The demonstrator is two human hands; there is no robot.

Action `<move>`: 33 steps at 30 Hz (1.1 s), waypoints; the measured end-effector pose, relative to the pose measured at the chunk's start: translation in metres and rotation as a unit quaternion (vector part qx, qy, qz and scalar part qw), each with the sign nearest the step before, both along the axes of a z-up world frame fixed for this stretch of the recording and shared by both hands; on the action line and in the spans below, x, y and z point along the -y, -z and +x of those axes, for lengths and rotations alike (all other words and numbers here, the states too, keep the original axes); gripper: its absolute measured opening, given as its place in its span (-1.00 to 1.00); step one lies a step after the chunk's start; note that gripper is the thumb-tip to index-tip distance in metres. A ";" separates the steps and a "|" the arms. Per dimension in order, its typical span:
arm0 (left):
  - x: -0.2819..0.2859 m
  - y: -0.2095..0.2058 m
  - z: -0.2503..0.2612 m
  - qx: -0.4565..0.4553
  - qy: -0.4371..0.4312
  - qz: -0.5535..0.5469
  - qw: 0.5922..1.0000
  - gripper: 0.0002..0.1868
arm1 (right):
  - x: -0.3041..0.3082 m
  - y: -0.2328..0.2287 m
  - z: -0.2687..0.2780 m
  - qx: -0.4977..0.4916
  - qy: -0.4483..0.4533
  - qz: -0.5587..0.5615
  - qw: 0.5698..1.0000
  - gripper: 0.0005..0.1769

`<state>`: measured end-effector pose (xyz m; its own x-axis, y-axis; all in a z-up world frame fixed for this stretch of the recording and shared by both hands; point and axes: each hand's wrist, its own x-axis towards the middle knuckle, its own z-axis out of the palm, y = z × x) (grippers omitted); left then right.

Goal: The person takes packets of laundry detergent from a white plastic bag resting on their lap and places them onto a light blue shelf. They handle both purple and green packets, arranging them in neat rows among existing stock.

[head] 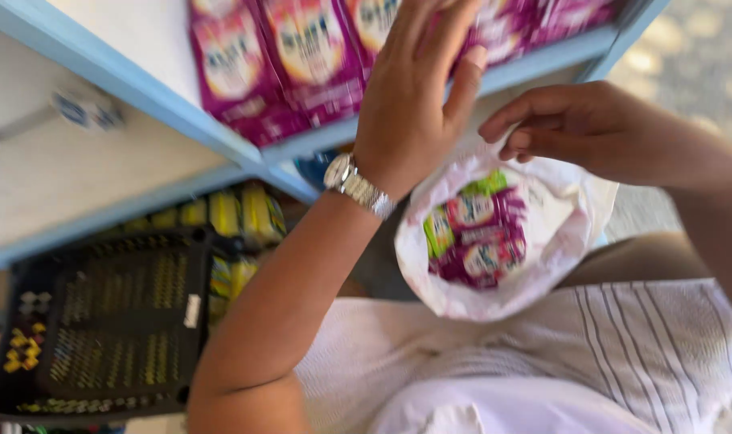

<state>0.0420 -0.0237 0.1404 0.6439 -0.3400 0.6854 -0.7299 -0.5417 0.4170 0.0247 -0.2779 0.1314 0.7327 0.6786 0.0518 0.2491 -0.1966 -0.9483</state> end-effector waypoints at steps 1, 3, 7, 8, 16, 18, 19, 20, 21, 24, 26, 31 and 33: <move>-0.001 0.010 -0.024 -0.026 -0.004 -0.008 1.000 -0.58 | 0.004 0.012 -0.005 -0.026 -0.004 -0.008 1.000 -0.59; -0.002 0.017 -0.064 0.013 0.010 0.032 0.999 -0.58 | 0.012 0.027 -0.008 0.057 -0.080 -0.167 0.981 -0.62; -0.010 0.066 -0.088 -0.078 0.042 0.022 0.996 -0.54 | -0.005 0.070 -0.014 -0.025 -0.146 -0.299 0.943 -0.58; -0.012 0.078 -0.086 -0.084 0.034 0.009 0.996 -0.53 | -0.012 0.076 -0.014 0.019 -0.180 -0.309 0.934 -0.54; -0.039 0.107 -0.067 -0.101 0.034 -0.043 0.993 -0.58 | -0.051 0.149 -0.007 0.039 -0.238 -0.469 0.850 -0.44; -0.042 0.112 -0.067 -0.113 0.047 -0.063 0.991 -0.61 | -0.061 0.151 -0.007 -0.013 -0.236 -0.541 0.807 -0.40; -0.043 0.109 -0.066 -0.118 0.046 -0.070 0.990 -0.61 | -0.055 0.178 0.000 -0.018 -0.240 -0.545 0.803 -0.40; -0.044 0.107 -0.066 -0.116 0.053 -0.071 0.989 -0.60 | -0.048 0.205 0.006 -0.006 -0.235 -0.500 0.833 -0.39; -0.045 0.104 -0.066 -0.114 0.060 -0.071 0.989 -0.58 | -0.041 0.232 0.010 0.006 -0.227 -0.454 0.862 -0.37; -0.044 0.109 -0.067 -0.118 0.067 -0.084 0.987 -0.64 | -0.047 0.240 0.012 -0.006 -0.235 -0.464 0.854 -0.38; -0.045 0.101 -0.070 -0.128 0.068 -0.097 0.985 -0.66 | -0.051 0.243 0.014 -0.012 -0.234 -0.470 0.851 -0.39; -0.053 0.092 -0.076 -0.174 0.063 -0.100 0.978 -0.71 | -0.075 0.242 0.032 -0.011 -0.231 -0.478 0.847 -0.42; -0.055 0.094 -0.080 -0.172 0.062 -0.108 0.977 -0.70 | -0.080 0.245 0.032 -0.017 -0.232 -0.480 0.846 -0.43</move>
